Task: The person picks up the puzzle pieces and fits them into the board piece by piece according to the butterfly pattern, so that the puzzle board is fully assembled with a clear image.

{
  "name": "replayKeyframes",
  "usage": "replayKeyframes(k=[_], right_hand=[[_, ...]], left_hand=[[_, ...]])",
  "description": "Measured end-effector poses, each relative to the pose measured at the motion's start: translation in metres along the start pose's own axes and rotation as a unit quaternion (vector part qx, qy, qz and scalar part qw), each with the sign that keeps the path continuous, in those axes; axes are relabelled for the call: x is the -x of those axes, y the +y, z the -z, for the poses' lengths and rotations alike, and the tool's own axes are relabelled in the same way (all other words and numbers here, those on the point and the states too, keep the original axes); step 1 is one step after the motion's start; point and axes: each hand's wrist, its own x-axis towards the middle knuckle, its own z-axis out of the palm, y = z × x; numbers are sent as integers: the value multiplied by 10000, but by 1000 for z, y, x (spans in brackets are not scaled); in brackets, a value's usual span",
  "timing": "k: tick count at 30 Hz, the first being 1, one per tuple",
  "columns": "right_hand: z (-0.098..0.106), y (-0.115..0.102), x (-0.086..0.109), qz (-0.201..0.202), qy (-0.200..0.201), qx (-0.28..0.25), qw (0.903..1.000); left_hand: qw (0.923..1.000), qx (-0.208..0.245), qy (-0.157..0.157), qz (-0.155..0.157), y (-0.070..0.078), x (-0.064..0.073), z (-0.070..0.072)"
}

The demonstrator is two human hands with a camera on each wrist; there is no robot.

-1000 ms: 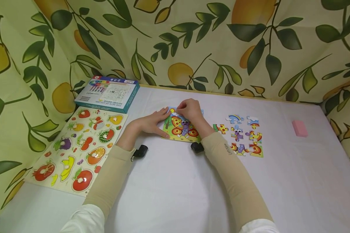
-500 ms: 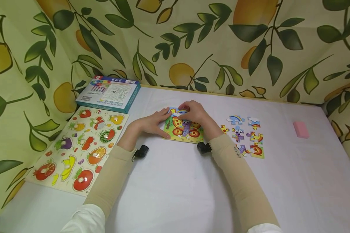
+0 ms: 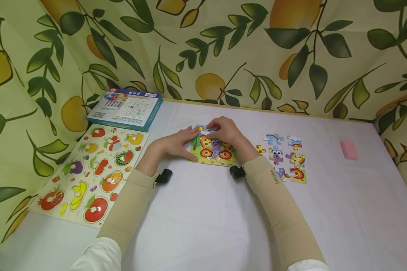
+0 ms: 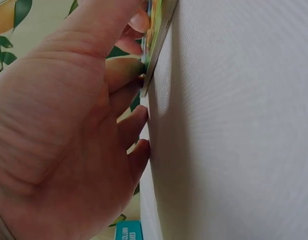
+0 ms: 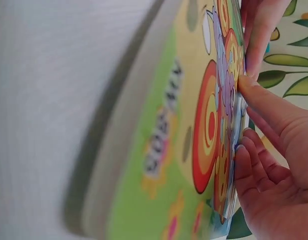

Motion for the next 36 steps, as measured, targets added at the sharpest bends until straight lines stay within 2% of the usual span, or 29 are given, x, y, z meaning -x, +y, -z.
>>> replayKeyframes(k=[3, 6, 11, 16, 20, 25, 29, 36], right_hand=[[2, 0, 1, -55, -46, -1, 10000], [10, 2, 6, -142, 69, -198, 9997], [42, 18, 26, -554, 540, -861, 9933], [79, 52, 58, -872, 749, -869, 9896], [99, 81, 84, -1097, 529, -688, 9902], [108, 110, 105, -1267, 126, -76, 9918], [110, 125, 114, -1245, 15, 222, 9920], [108, 136, 117, -1299, -184, 236, 9911]], left_hand=[[10000, 60, 38, 5, -1, 0, 0], [9999, 117, 67, 17, -1, 0, -1], [9999, 143, 67, 33, 0, 0, -1], [9997, 203, 95, 68, -1, 0, -1], [9995, 289, 85, 107, 0, 0, -1], [9993, 326, 66, 159, 1, 1, -1], [9992, 341, 61, 188, 1, 1, -1], [9992, 355, 91, 174, 1, 2, -3]])
